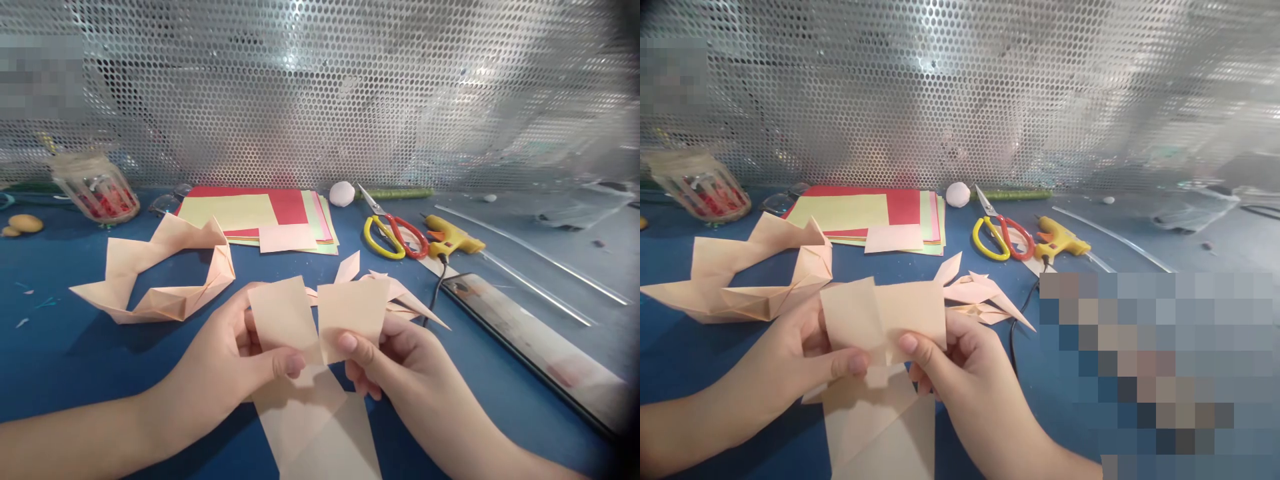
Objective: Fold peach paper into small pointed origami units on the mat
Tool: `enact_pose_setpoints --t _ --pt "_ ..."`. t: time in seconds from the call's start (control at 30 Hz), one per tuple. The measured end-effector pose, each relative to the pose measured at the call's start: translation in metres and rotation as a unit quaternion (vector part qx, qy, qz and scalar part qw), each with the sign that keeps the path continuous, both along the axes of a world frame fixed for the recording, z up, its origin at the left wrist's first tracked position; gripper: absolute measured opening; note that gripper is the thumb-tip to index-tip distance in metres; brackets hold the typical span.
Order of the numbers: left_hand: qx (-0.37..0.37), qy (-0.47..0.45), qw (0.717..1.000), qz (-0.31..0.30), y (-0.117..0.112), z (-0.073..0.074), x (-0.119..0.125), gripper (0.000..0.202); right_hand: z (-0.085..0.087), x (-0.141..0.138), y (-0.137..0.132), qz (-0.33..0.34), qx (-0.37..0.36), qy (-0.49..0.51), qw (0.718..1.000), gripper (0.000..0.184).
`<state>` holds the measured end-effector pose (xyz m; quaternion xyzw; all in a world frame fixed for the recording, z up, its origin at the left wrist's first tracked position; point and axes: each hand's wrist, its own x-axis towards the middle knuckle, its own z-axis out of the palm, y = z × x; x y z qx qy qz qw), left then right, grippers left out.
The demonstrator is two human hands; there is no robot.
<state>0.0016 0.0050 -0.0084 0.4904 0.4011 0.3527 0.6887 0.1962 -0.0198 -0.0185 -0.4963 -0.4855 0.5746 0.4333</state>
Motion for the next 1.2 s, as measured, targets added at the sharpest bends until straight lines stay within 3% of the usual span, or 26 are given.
enact_pose_setpoints --t 0.37,0.6,0.73,0.87,1.07,1.2 --pt "0.026 0.02 0.999 0.013 0.001 -0.002 0.0 0.036 0.001 -0.001 0.001 0.0 0.01 0.002 1.0 0.043" --pt "0.037 0.023 0.999 0.002 0.003 0.0 0.001 0.039 -0.004 0.004 0.001 -0.073 0.003 0.008 0.997 0.044" --pt "0.028 0.027 0.999 -0.015 0.0 0.001 -0.001 0.049 -0.003 0.0 -0.002 -0.018 0.011 0.05 0.999 0.036" --pt "0.022 0.021 0.999 -0.043 -0.003 0.004 -0.003 0.047 -0.001 -0.004 -0.004 0.062 -0.004 0.046 0.997 0.04" --pt "0.011 0.029 0.988 -0.15 -0.003 0.012 -0.001 0.025 -0.001 -0.005 -0.009 0.094 -0.006 0.007 0.995 0.051" --pt "0.059 0.067 0.988 -0.126 -0.005 0.012 -0.002 0.014 -0.003 -0.003 -0.012 0.092 0.025 -0.054 0.994 0.061"
